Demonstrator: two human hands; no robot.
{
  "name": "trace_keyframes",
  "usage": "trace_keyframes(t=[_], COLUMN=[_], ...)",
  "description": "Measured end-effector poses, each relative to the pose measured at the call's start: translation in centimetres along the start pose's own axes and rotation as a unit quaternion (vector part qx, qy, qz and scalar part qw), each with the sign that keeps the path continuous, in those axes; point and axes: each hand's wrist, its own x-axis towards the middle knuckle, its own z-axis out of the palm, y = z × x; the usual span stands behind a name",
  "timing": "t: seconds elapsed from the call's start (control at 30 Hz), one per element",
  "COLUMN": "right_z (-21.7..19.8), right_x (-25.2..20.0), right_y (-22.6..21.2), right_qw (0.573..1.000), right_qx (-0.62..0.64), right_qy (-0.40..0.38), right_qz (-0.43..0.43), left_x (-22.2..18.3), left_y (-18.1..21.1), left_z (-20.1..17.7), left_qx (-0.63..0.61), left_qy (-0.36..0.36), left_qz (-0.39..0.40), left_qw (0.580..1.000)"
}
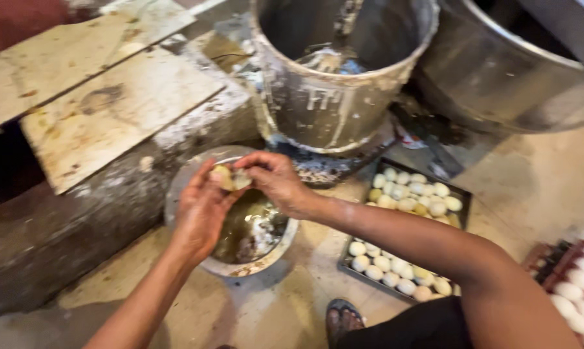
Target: The person peels boiled eggs by hand and places them into a large pot containing liquid.
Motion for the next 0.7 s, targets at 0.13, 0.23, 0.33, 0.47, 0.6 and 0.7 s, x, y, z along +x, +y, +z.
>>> trace_keyframes(t=[0.13, 0.23, 0.33, 0.47, 0.6, 0.7], right_z=[0.6, 0.9, 1.2, 1.7, 2.5, 3.1], right_x=[0.4, 0.3, 0.3, 0.3, 0.0, -0.6], right_y=[-2.1, -3.3, -3.5, -3.5, -4.3, -4.8], right_qw=[0.998, 0.997, 0.996, 0.994, 0.923, 0.835], right_qx=[-0.001, 0.028, 0.018, -0.089, -0.380, -0.527], right_qy=[-0.018, -0.009, 0.003, 0.007, -0.038, -0.079], right_qz=[0.054, 0.076, 0.083, 0.069, -0.047, -0.136], left_x=[0.2, 0.3, 0.3, 0.3, 0.6, 0.7], left_y=[0.2, 0.7, 1.1, 1.1, 0.7, 0.1], left_z=[0.2, 0.2, 0.2, -0.1, -0.3, -0.6], left_qx=[0.053, 0.029, 0.014, 0.028, 0.066, 0.101], left_qy=[-0.027, -0.038, -0.037, -0.020, 0.039, 0.073], left_qz=[0.001, -0.002, -0.017, -0.029, -0.021, -0.030], left_qw=[0.998, 0.999, 0.999, 0.999, 0.997, 0.992])
